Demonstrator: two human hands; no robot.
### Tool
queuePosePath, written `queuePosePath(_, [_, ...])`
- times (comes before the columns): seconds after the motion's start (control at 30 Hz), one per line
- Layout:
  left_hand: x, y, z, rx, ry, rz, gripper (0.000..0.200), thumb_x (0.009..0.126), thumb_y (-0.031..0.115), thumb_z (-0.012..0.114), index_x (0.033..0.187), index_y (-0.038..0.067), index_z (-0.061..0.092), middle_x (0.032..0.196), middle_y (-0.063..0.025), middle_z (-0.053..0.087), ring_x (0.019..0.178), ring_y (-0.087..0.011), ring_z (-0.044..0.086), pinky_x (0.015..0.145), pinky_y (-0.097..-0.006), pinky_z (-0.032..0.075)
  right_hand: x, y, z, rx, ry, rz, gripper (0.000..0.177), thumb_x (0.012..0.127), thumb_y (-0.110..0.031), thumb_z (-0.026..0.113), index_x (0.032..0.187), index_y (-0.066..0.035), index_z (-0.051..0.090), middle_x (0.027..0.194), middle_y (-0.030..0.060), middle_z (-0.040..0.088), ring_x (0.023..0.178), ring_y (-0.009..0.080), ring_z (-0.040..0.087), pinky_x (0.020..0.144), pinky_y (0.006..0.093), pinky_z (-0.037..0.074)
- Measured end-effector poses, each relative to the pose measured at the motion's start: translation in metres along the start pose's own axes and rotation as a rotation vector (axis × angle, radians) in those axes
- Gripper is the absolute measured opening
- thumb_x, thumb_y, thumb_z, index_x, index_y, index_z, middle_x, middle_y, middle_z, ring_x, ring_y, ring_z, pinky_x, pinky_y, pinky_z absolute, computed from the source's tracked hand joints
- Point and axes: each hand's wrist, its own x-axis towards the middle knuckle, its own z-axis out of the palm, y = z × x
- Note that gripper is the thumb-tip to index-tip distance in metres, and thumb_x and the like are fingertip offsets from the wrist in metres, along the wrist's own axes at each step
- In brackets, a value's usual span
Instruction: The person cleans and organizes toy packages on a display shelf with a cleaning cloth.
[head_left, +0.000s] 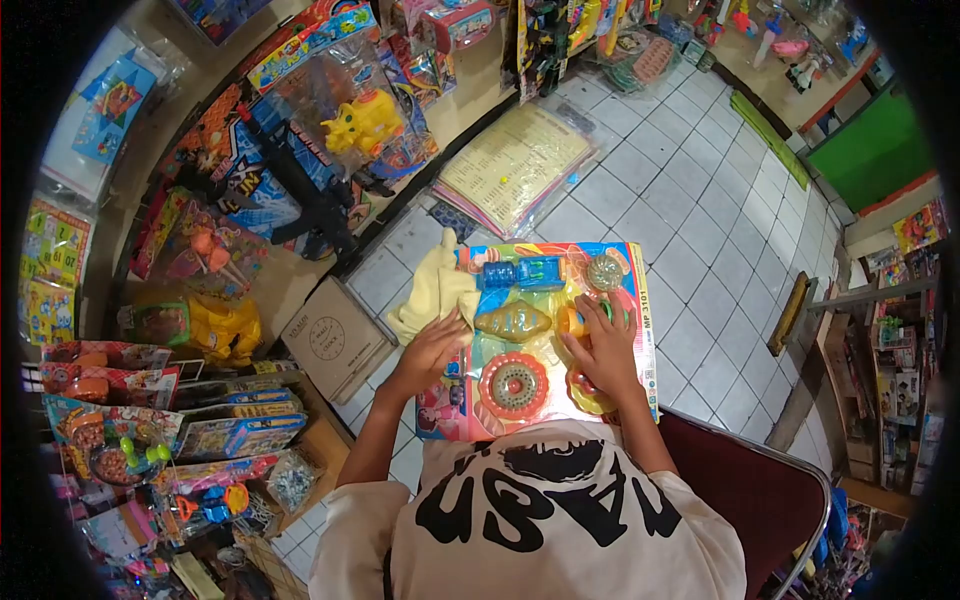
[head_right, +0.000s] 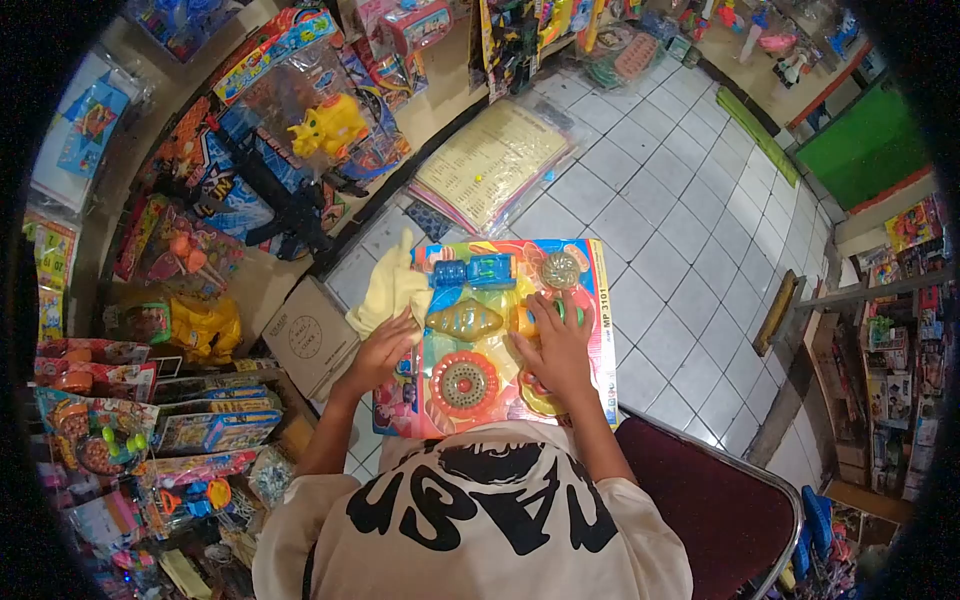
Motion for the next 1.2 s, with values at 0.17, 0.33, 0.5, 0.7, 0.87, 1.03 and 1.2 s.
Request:
queuePosePath(0.17, [-0.037, 0.034, 0.005, 0.137, -0.113, 0.036, 0.035, 0.094, 0.02, 0.047, 0.128, 0.012, 0.051, 0.143, -0.0051, 0.039, 0.135, -0.0272, 0.031, 0.11, -0.0464, 0.021, 0.0, 0.001, 0.001, 0.018, 0.014, 0.0, 0.055, 0.086, -0.042, 0.055, 0.129, -0.01, 0.048, 0.134, 0.0089, 0.048, 0.135, 0.0341, 0.023, 0.107, 0.06, 0.01])
queuePosePath(0.33, [-0.063, 0.028, -0.002, -0.156, -0.119, 0.057, 0.027, 0.092, 0.018, 0.052, 0.117, 0.013, 0.059, 0.126, -0.007, 0.056, 0.13, -0.0265, 0.039, 0.11, -0.0467, 0.022, 0.0, 0.001, 0.0, 0.013, 0.001, 0.005, 0.055, 0.086, -0.042, 0.055, 0.13, -0.01, 0.048, 0.134, 0.0089, 0.047, 0.135, 0.034, 0.023, 0.107, 0.0581, 0.009])
queuePosePath(0.5, [-0.057, 0.041, -0.046, -0.683, 0.281, -0.07, 0.025, 0.096, 0.02, 0.049, 0.113, 0.005, 0.06, 0.122, -0.0138, 0.059, 0.121, -0.0247, 0.049, 0.107, -0.0424, 0.028, -0.001, -0.001, 0.001, 0.021, -0.015, 0.032, 0.056, 0.087, -0.042, 0.055, 0.131, -0.01, 0.047, 0.136, 0.0086, 0.046, 0.137, 0.034, 0.02, 0.109, 0.0553, 0.006])
queuePosePath(0.7, [0.002, 0.087, -0.062, -0.755, 0.383, -0.034, 0.036, 0.097, 0.024, 0.045, 0.122, -0.001, 0.054, 0.132, -0.0166, 0.05, 0.127, -0.0257, 0.044, 0.108, -0.0443, 0.026, -0.001, 0.002, 0.007, 0.0, 0.049, 0.006, 0.057, 0.088, -0.045, 0.051, 0.13, -0.008, 0.047, 0.133, 0.0113, 0.048, 0.134, 0.0356, 0.024, 0.105, 0.0629, 0.008])
queuePosePath(0.87, [0.076, 0.114, -0.03, 0.184, -0.015, 0.314, 0.039, 0.093, 0.029, 0.049, 0.131, 0.019, 0.051, 0.143, -0.0088, 0.039, 0.135, -0.0288, 0.031, 0.113, -0.0504, 0.011, -0.002, 0.005, 0.006, -0.028, 0.015, -0.018, 0.064, 0.082, -0.045, 0.056, 0.131, -0.006, 0.046, 0.135, 0.0139, 0.045, 0.135, 0.0365, 0.022, 0.104, 0.0643, 0.007])
queuePosePath(1.03, [0.094, 0.06, 0.032, 0.41, -0.044, 0.313, 0.046, 0.089, 0.035, 0.053, 0.134, 0.024, 0.047, 0.147, -0.0066, 0.033, 0.139, -0.0273, 0.022, 0.113, -0.0508, 0.01, -0.002, 0.005, 0.004, 0.017, 0.008, 0.007, 0.081, 0.07, -0.045, 0.065, 0.135, -0.002, 0.039, 0.137, 0.0185, 0.04, 0.135, 0.0381, 0.02, 0.105, 0.0638, 0.004])
queuePosePath(1.2, [0.103, 0.08, 0.013, 0.416, -0.203, 0.213, 0.037, 0.086, 0.03, 0.057, 0.118, 0.012, 0.055, 0.129, -0.007, 0.05, 0.123, -0.0262, 0.043, 0.111, -0.0468, 0.021, 0.0, 0.001, -0.003, 0.104, -0.054, 0.007, 0.105, 0.064, -0.043, 0.071, 0.143, 0.001, 0.017, 0.146, 0.0181, 0.029, 0.137, 0.0384, 0.018, 0.108, 0.0588, 0.0])
